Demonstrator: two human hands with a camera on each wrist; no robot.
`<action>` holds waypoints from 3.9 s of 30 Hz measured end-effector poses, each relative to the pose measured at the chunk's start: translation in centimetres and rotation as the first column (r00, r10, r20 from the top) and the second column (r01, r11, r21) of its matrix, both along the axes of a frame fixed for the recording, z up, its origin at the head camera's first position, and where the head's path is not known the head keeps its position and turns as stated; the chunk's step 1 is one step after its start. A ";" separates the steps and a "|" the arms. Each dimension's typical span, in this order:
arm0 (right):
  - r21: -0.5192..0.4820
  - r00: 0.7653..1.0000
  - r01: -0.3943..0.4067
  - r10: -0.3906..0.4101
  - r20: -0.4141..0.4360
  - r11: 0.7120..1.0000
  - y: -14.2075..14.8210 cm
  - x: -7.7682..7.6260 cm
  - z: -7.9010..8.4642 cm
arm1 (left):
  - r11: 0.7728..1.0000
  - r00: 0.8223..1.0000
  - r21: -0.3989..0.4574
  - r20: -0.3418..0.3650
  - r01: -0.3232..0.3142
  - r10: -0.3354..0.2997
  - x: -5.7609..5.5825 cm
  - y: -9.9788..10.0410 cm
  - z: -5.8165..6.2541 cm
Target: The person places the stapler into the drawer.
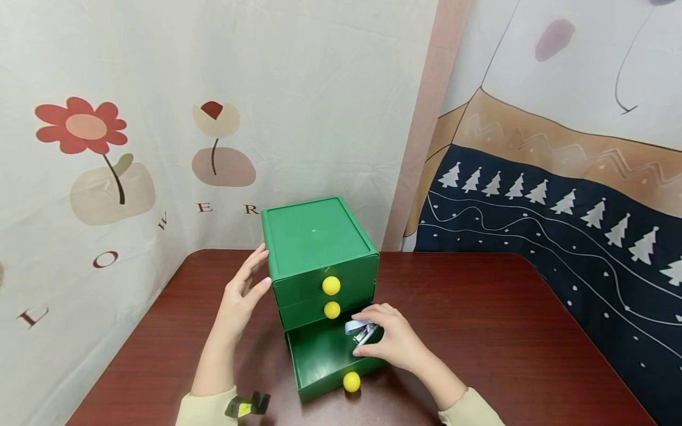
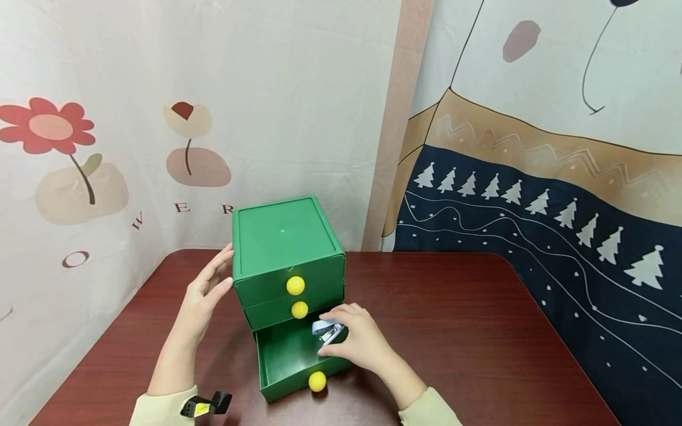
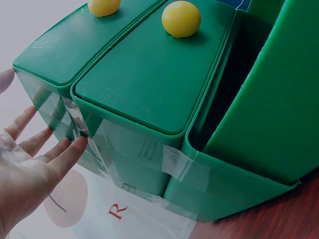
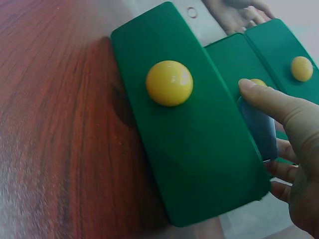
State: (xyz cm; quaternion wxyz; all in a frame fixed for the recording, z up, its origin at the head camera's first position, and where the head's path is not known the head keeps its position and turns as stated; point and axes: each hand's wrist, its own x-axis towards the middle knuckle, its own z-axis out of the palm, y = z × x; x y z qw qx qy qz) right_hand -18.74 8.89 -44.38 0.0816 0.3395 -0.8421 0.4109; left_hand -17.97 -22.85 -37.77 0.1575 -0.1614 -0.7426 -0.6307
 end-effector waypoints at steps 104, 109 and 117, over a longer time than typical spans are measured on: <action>0.003 0.985 -0.101 0.099 0.141 0.995 -4.0 -1.5 -3.4 | 1.000 1.000 0.006 0.005 -0.002 0.002 -0.1 -0.1 -0.1; -0.050 0.984 -0.042 0.050 0.173 0.998 -4.6 -1.9 -3.9 | 1.000 1.000 0.002 0.008 -0.002 0.002 -0.1 -0.1 -0.1; -0.086 0.980 -0.036 0.052 0.190 0.996 -4.8 -2.0 -4.1 | 1.000 1.000 0.007 -0.001 -0.004 0.004 -0.2 -0.1 -0.1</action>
